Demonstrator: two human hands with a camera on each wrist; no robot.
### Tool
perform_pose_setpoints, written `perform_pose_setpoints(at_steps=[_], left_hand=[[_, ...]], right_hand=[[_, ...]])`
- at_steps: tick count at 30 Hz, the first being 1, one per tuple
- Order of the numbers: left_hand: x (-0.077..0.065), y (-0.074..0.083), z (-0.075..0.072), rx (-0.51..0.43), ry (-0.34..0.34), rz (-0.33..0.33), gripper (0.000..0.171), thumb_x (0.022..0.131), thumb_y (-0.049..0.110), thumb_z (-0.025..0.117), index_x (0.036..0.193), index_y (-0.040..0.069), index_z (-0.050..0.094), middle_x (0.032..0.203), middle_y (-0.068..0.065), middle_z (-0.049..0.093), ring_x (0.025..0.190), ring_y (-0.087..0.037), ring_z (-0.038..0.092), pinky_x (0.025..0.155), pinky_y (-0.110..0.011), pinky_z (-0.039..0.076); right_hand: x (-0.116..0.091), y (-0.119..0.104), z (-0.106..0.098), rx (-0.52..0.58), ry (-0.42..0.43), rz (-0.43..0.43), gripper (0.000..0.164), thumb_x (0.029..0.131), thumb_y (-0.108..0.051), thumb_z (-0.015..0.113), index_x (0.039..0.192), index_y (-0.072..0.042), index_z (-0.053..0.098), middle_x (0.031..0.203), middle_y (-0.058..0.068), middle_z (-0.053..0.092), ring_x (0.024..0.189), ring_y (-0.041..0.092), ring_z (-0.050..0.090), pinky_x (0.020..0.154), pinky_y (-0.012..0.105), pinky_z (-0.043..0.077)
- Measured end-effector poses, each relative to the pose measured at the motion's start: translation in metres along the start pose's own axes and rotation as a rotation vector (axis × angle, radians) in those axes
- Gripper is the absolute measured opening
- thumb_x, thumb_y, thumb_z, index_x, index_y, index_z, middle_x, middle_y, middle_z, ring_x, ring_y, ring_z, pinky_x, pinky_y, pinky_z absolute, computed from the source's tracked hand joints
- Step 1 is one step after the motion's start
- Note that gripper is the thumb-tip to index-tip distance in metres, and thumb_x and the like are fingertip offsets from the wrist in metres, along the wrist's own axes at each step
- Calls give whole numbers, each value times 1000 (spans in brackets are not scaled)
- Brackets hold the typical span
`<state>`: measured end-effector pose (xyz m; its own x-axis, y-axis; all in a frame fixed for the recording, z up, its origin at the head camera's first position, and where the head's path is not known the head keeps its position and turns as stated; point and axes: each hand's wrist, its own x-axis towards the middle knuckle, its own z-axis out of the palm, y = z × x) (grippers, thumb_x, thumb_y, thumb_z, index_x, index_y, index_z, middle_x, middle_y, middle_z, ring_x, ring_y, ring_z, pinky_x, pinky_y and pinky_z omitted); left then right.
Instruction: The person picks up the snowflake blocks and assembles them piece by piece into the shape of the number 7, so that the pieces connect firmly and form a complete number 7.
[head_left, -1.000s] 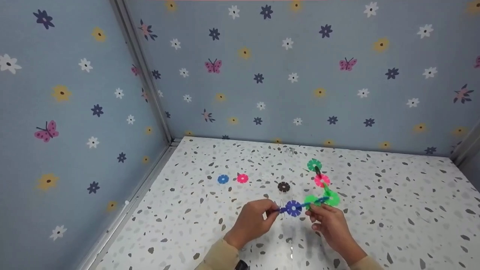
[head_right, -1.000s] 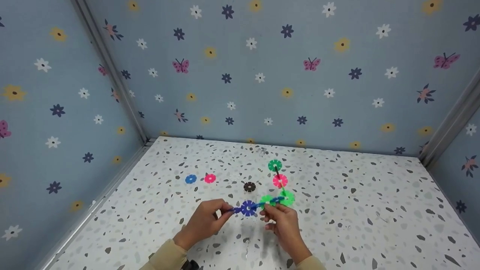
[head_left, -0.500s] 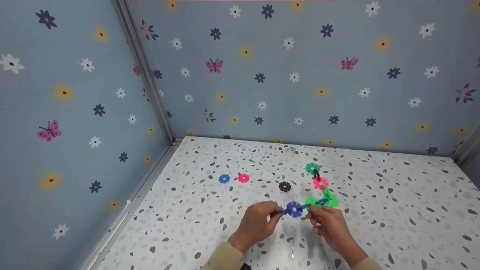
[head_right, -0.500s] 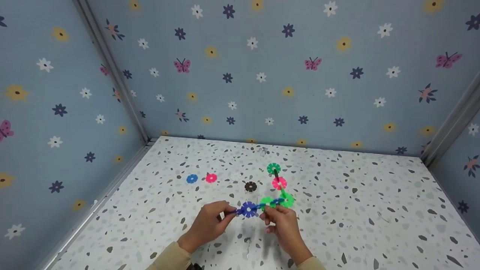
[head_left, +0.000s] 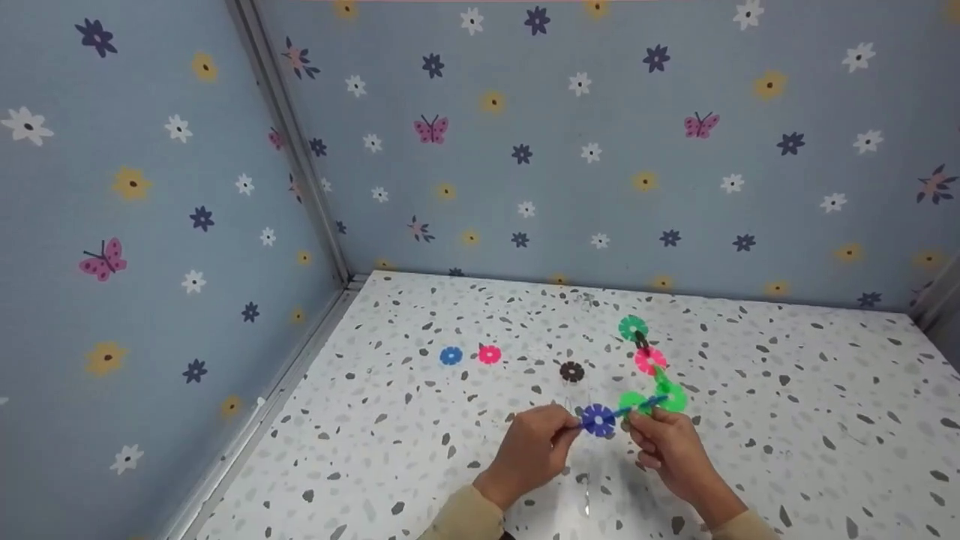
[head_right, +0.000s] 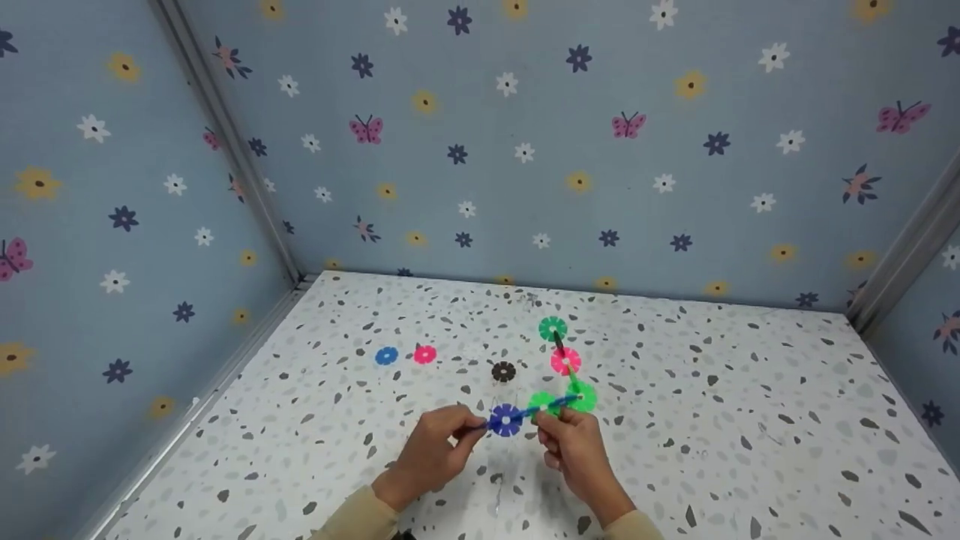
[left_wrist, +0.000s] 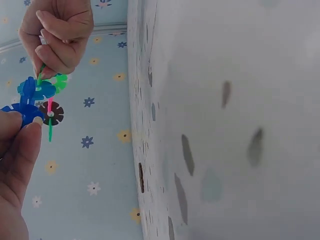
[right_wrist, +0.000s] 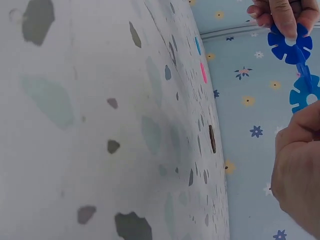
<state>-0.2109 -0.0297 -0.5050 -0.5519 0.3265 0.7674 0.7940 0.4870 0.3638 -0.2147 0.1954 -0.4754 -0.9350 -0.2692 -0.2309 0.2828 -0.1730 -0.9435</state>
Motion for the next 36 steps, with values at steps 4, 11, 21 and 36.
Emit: perform_pose_setpoints(at_steps=[4,11,21,36], left_hand=[[4,-11,0,-70,-110,4,6,88,2,72,93,6,69,83,-1,68,69,-1,59,64,-7,44],[8,-43,-16,-93,-368,-139,39,90,30,74,121,9,63,108,-3,66,85,-9,63,72,-17,50],[12,-144,-54,82,-426,-738,75,91,27,72,153,9,33,145,-16,37,116,-32,56,100,-48,45],[8,-191,-68,175,-218,-1075,38,92,17,67,117,-10,56,113,-24,49,100,-37,59,91,-49,49]], right_hand=[[7,11,-8,-14,80,-54,17,102,-10,53,87,-5,58,73,3,54,59,10,42,48,22,40],[16,16,-16,-35,193,-16,13,102,-13,55,101,-1,59,81,7,56,66,14,45,52,26,43],[18,16,-24,-37,256,18,18,102,-13,53,110,3,58,83,8,57,69,16,45,55,27,43],[20,22,-17,-29,220,9,17,102,-13,55,106,3,61,80,7,56,66,14,44,53,27,41]])
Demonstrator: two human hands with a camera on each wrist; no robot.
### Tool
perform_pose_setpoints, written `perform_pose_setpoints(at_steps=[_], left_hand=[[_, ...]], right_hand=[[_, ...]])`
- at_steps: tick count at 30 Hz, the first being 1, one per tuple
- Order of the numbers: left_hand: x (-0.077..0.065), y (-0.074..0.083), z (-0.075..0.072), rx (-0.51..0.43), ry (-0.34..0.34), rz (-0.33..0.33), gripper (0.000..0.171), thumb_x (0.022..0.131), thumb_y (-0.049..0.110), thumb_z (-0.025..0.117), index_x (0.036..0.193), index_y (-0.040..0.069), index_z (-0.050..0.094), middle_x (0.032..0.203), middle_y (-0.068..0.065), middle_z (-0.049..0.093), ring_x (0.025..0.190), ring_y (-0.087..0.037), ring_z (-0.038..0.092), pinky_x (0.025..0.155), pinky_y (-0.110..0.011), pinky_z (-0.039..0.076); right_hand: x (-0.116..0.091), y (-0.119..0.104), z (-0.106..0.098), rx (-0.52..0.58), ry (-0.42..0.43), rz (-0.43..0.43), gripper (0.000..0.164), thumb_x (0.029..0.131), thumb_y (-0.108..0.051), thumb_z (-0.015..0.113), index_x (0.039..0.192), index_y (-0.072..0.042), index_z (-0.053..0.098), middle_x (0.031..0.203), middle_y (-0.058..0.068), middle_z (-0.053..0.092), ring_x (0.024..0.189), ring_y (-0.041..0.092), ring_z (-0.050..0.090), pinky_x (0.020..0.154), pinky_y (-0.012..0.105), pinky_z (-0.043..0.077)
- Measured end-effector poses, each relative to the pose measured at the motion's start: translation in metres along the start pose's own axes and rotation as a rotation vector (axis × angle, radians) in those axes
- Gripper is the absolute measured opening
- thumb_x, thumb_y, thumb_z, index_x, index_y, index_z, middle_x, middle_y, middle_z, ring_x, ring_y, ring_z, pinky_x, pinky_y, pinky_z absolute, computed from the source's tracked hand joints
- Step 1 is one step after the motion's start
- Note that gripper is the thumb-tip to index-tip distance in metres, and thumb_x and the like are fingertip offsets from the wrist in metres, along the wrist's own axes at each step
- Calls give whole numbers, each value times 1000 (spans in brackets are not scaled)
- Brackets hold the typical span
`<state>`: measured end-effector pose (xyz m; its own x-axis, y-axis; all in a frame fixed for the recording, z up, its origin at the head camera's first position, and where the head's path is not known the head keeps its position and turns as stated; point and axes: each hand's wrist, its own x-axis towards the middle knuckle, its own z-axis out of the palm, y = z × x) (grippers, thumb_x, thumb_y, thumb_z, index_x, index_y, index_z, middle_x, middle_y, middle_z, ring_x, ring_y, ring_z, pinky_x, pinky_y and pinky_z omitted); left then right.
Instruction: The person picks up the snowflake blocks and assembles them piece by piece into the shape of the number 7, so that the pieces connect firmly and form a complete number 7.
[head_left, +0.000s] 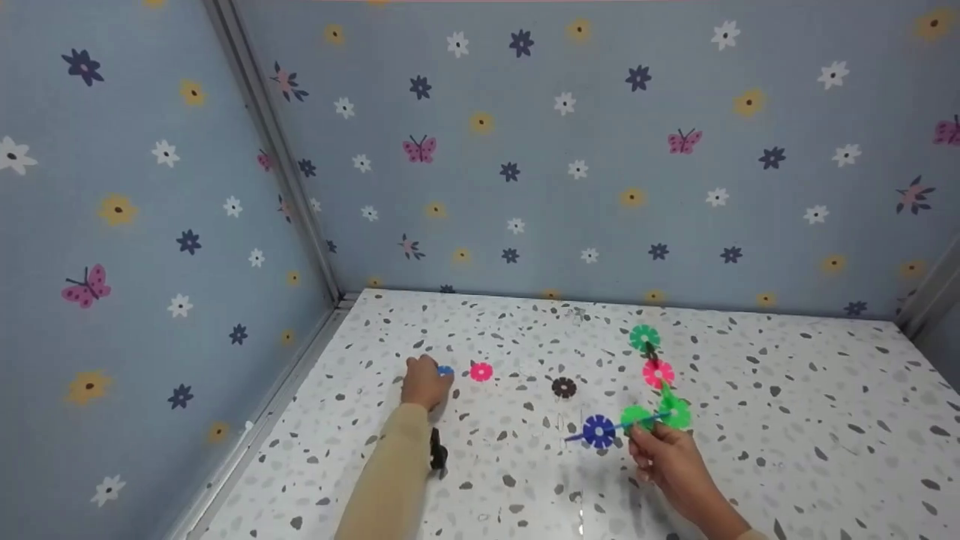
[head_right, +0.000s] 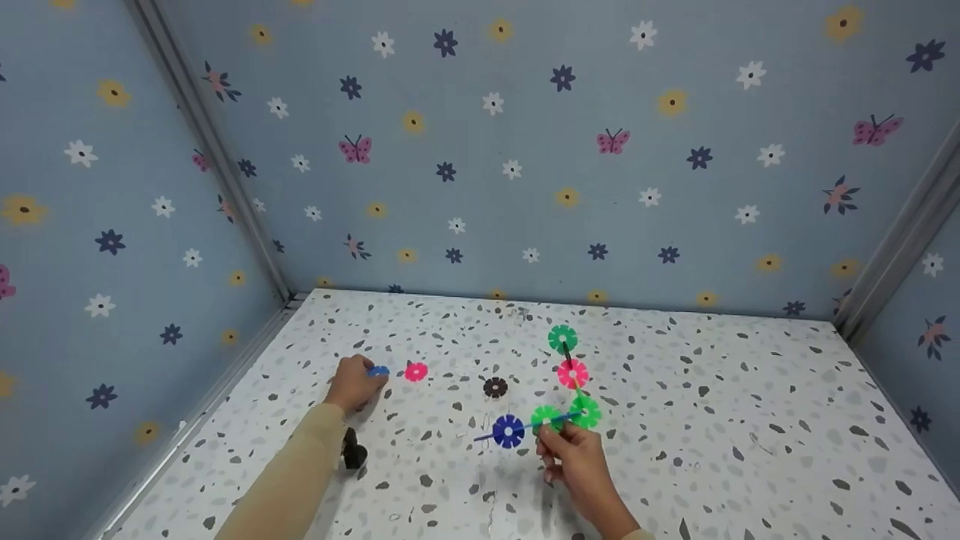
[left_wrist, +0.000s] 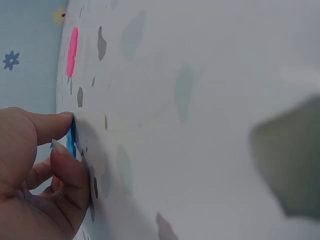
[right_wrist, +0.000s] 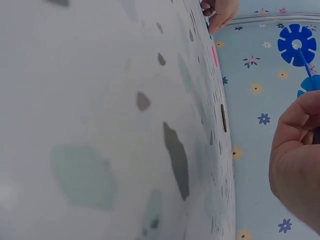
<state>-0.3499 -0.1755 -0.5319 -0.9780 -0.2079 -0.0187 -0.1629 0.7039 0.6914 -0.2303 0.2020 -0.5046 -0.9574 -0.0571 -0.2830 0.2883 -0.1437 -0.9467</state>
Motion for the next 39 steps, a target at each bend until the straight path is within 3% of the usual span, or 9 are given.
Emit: perform_pose_setpoints(at_steps=[6,11,16,26,31,39], left_hand=[[-13,-1,-5,-89,-46,33,30,93,11,66,117,1,53,107,-17,57,97,-30,59,85,-46,49],[-38,7,5,-203,-76,132,24,93,8,65,116,2,62,87,-8,58,75,-21,55,69,-37,47],[-68,20,19,-312,-99,225,16,89,9,71,103,2,67,90,-4,61,81,-16,55,71,-31,48],[-122,53,35,-622,-351,364,10,88,7,74,96,1,70,84,-8,72,64,-23,65,53,-24,51],[-133,62,38,-651,-379,411,10,90,6,71,98,0,71,84,-7,72,59,-12,63,49,-19,45],[-138,64,41,-651,-341,468,8,88,6,72,96,4,73,84,-5,72,64,-13,64,51,-18,45]], right_hand=[[3,1,5,-3,19,-1,15,102,-12,55,104,1,61,80,7,56,65,15,44,53,27,41],[1,3,9,17,10,-1,13,101,-12,56,102,-1,63,80,7,57,64,14,45,52,25,42],[-2,6,9,18,20,-4,13,101,-10,56,102,1,62,79,8,58,64,14,45,52,25,42],[-2,6,9,2,47,-40,14,101,-6,54,104,6,59,80,10,57,63,15,46,51,26,42],[-3,7,9,8,30,-53,14,101,-7,55,104,7,57,80,10,57,62,15,46,50,27,42],[-4,5,9,14,56,-45,13,101,-6,54,102,7,58,80,11,57,64,16,47,51,27,43]])
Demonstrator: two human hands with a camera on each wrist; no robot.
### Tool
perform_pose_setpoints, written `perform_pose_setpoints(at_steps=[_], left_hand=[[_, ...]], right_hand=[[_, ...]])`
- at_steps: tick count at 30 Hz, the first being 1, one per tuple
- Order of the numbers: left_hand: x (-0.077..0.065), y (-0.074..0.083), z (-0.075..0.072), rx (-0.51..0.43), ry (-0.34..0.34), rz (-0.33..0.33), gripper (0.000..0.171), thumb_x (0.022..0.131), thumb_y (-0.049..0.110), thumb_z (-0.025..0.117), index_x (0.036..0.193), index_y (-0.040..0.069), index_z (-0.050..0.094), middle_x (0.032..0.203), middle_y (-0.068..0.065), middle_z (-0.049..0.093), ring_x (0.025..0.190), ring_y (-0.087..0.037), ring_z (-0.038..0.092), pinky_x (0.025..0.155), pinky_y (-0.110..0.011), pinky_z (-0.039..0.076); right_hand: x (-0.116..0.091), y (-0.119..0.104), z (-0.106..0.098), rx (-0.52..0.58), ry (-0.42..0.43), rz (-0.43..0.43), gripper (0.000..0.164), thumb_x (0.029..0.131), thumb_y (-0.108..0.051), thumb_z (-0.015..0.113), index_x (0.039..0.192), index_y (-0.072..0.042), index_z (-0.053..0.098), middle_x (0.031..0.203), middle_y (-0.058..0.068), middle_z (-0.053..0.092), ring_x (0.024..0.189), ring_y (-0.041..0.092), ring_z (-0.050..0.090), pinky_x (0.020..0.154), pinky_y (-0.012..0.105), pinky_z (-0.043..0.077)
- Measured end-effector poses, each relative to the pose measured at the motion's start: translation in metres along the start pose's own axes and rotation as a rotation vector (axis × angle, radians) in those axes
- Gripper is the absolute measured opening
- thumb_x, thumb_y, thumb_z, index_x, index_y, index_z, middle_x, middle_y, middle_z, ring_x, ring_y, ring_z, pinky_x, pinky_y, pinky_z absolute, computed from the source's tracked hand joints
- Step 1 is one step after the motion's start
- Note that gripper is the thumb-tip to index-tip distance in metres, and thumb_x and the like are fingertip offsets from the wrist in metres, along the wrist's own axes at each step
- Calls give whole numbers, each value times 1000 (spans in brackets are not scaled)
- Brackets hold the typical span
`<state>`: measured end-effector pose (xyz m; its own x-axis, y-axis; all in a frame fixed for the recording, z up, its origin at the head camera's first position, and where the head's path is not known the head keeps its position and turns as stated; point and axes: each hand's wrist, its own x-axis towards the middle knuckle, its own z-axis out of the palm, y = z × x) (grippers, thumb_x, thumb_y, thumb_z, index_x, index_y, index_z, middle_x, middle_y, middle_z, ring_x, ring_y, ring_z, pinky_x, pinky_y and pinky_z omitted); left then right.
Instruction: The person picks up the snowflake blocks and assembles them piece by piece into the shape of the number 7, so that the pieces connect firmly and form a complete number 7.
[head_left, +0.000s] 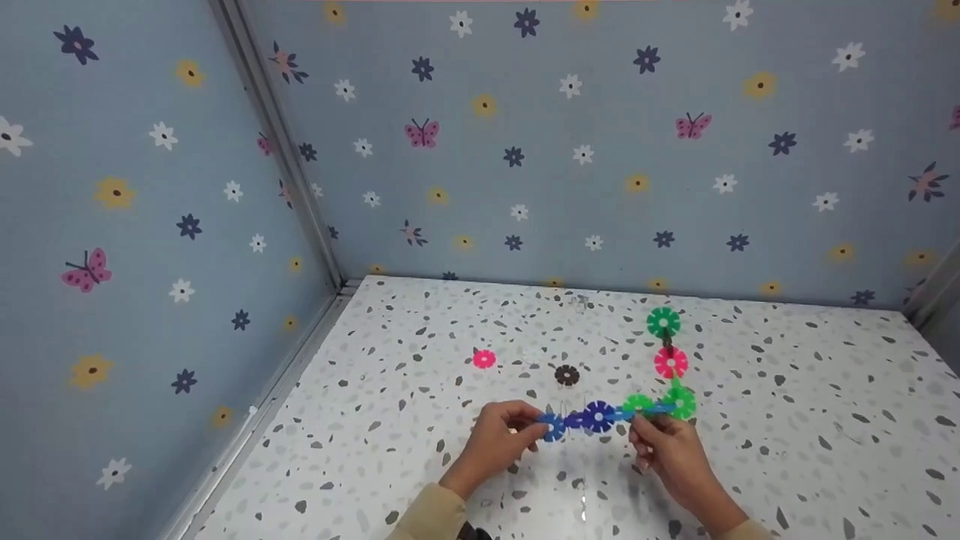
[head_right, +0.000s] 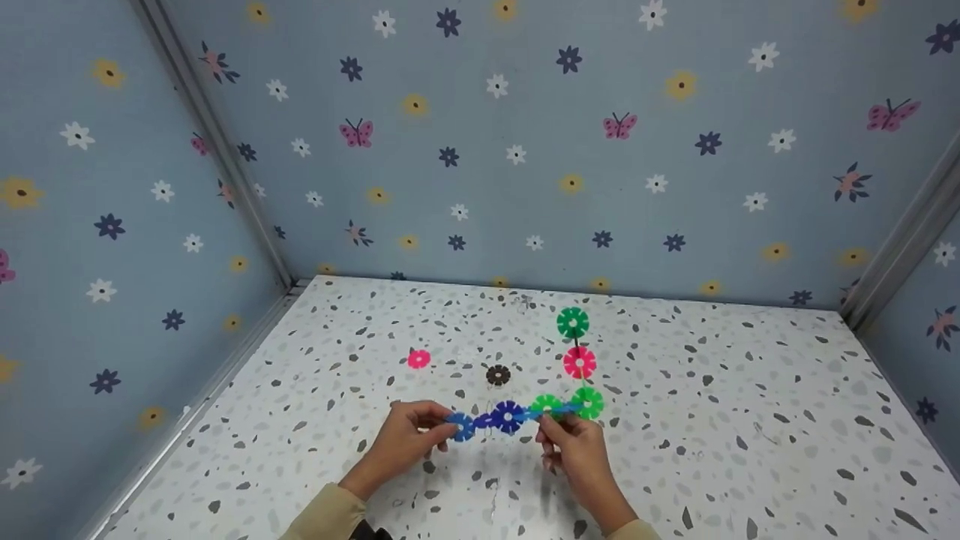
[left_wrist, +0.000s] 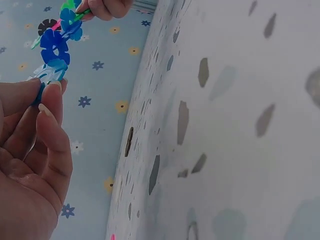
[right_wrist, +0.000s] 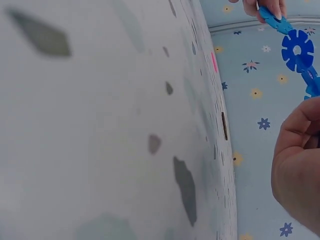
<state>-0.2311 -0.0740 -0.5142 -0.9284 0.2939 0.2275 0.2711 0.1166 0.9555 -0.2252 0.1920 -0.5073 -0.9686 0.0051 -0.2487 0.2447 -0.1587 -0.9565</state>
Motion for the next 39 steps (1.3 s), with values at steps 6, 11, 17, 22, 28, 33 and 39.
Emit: perform_pose_setpoints(at_steps=[6,11,17,22,28,33,39], left_hand=[[-3,14,3,22,13,10,8,88,1,71,96,0,72,84,-11,72,66,-19,65,53,-17,45],[-9,36,2,8,2,33,8,88,-4,68,96,-5,70,84,-17,70,67,-25,65,55,-17,46],[-5,19,4,36,0,10,11,90,-1,69,100,-2,72,85,-12,72,68,-25,65,55,-17,46],[-3,8,10,17,22,-3,7,90,3,71,96,4,73,80,-4,70,65,-12,62,50,-18,46],[-4,8,18,-36,69,21,5,87,-1,71,89,3,70,75,0,66,60,-9,60,49,-23,51],[-3,7,27,-106,81,21,6,87,-2,70,88,2,67,77,-2,66,60,-10,61,52,-27,55],[-3,8,36,-187,49,24,7,88,1,71,93,-3,67,80,-9,70,63,-11,63,53,-28,56]], right_hand=[[0,-2,-1,12,-9,-10,14,101,-7,55,100,7,58,78,11,57,62,16,47,50,26,43],[1,-2,-2,1,-12,6,13,101,-7,54,101,5,58,79,11,56,64,16,47,51,26,42],[0,-1,0,6,-33,9,13,101,-7,54,101,6,57,79,10,56,65,16,46,52,27,42],[-4,-2,3,8,-26,-14,12,101,-3,52,96,6,57,75,10,55,62,15,44,50,25,39],[-9,-10,8,-25,-9,-65,12,99,3,52,92,5,62,72,10,55,59,15,44,46,24,37],[-11,-20,6,-115,11,-115,10,98,1,54,93,7,60,73,12,57,57,16,46,46,24,39],[-14,-19,1,-100,-93,-55,14,97,-11,63,100,3,62,86,12,63,74,19,56,55,28,50]])
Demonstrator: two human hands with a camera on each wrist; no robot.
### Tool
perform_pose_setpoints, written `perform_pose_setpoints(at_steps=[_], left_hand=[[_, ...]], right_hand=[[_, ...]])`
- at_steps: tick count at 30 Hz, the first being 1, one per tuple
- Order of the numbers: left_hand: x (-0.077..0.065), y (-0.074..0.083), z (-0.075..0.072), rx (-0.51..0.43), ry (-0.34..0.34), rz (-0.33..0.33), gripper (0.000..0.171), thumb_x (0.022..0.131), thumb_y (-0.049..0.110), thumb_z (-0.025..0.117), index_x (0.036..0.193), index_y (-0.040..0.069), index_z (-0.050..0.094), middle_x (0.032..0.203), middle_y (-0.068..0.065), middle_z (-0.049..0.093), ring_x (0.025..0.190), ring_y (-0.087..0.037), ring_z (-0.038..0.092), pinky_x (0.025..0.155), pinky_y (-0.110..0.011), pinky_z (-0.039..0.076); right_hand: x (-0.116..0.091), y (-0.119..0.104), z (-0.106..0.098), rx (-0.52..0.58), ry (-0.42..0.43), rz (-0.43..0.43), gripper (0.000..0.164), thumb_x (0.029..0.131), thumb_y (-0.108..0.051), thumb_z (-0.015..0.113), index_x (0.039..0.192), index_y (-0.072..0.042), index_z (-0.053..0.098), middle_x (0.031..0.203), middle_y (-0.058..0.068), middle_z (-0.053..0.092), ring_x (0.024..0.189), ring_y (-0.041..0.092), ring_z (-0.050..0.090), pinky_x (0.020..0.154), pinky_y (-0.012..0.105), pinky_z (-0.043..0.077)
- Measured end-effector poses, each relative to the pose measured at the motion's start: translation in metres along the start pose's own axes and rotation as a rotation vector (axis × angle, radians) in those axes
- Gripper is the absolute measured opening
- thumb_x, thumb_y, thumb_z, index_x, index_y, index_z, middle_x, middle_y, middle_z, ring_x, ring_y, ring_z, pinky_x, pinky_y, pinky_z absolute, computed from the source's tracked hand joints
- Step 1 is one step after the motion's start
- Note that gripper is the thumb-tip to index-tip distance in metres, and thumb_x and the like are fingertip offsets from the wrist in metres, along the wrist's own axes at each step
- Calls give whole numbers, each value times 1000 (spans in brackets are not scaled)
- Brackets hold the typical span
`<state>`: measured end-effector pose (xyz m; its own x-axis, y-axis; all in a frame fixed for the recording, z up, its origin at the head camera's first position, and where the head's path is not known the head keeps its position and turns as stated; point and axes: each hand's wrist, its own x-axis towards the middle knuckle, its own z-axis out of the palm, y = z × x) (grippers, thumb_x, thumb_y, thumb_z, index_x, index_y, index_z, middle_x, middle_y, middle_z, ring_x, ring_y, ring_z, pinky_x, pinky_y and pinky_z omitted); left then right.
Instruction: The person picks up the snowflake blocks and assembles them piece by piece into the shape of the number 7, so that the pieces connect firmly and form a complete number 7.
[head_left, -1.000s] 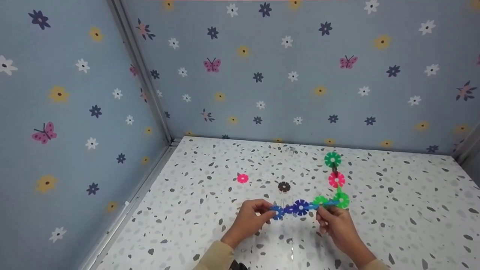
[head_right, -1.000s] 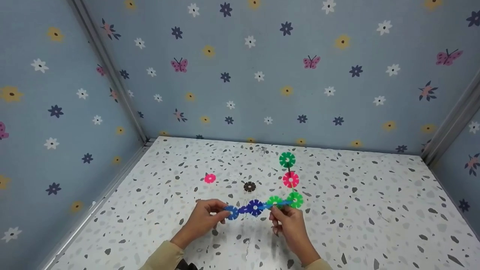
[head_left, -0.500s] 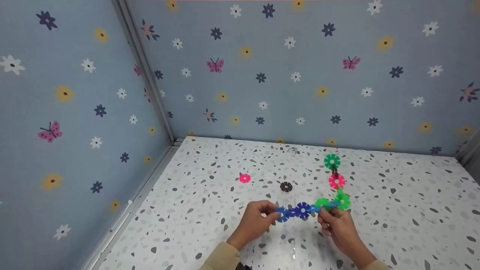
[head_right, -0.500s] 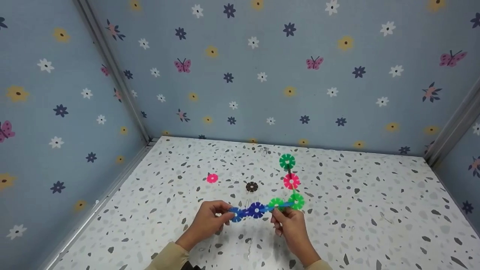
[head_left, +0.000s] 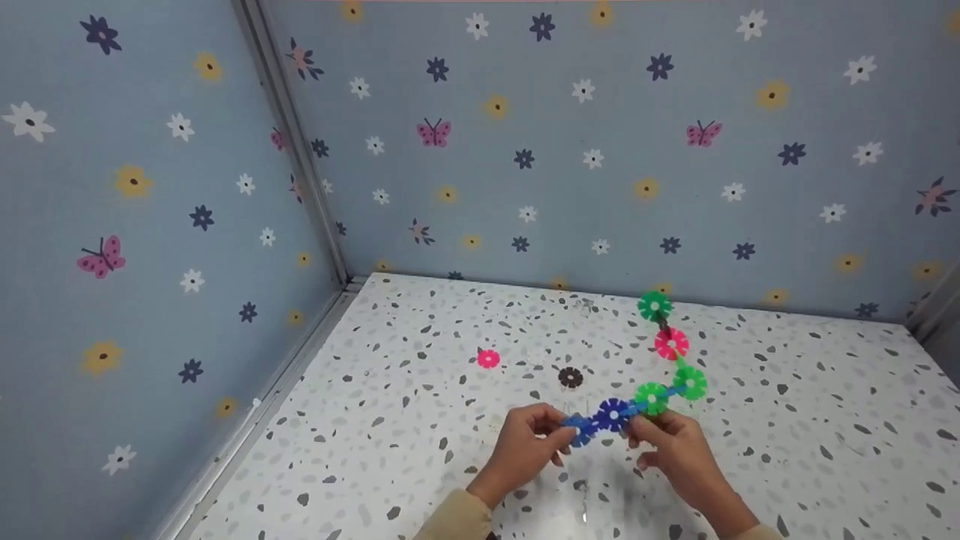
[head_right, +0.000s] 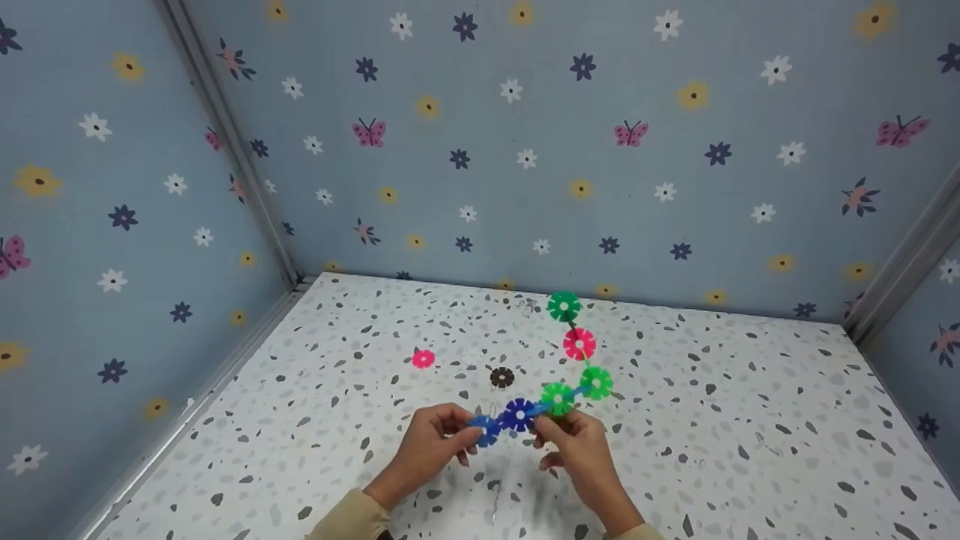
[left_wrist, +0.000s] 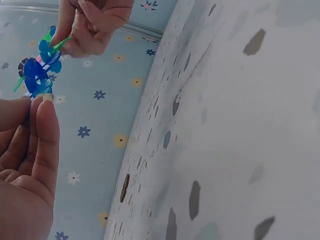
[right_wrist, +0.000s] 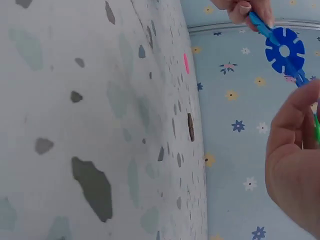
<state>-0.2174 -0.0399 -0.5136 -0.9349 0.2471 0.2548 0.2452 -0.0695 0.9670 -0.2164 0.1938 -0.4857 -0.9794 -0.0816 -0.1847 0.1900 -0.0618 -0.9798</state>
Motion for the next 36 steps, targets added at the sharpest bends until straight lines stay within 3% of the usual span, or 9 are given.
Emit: perform_pose_setpoints(at_steps=[5,10,14,17,22,26,31,36], left_hand=[[4,-3,4,-18,-79,-22,10,89,4,72,95,-2,68,80,-4,71,66,-10,65,52,-26,55],[12,-8,1,40,-144,-26,12,89,10,73,96,2,69,81,1,71,67,-9,64,53,-23,53],[23,-13,-13,158,-172,-32,21,92,22,71,103,5,70,91,3,70,69,-11,63,56,-24,52],[36,-18,-33,264,-95,-58,23,93,24,69,107,5,68,94,3,66,69,-11,60,57,-25,50],[67,-24,-69,564,158,-113,22,91,11,69,111,2,66,93,-2,61,76,-15,54,68,-31,47],[89,-27,-90,746,287,-220,26,90,8,68,115,1,65,104,-11,59,90,-24,60,79,-41,50],[106,-36,-105,834,322,-349,33,92,11,66,121,-3,63,129,-25,52,104,-35,62,90,-48,50],[109,-43,-108,931,316,-408,29,93,19,68,109,-4,64,141,-33,43,90,-34,64,85,-49,52]], right_hand=[[2,9,6,1,-36,53,17,95,-14,67,103,1,66,88,11,66,79,19,60,59,30,54],[6,14,11,14,65,26,13,96,-6,63,104,5,63,88,14,67,80,21,63,60,31,56],[8,14,10,12,136,7,8,96,1,60,101,6,62,87,16,67,80,23,64,60,35,57],[8,15,7,0,148,8,7,96,2,59,100,6,63,86,16,67,79,23,64,61,36,57],[9,16,3,9,122,17,8,96,0,60,101,5,64,86,15,67,79,23,63,63,37,58],[9,14,1,1,108,27,10,96,-1,61,104,4,64,88,15,67,80,23,63,63,36,57],[8,14,-1,-2,116,35,10,96,0,61,104,5,65,89,16,67,80,23,64,63,37,57],[7,16,0,-5,121,43,10,96,0,61,103,5,65,90,18,66,79,22,63,63,36,57]])
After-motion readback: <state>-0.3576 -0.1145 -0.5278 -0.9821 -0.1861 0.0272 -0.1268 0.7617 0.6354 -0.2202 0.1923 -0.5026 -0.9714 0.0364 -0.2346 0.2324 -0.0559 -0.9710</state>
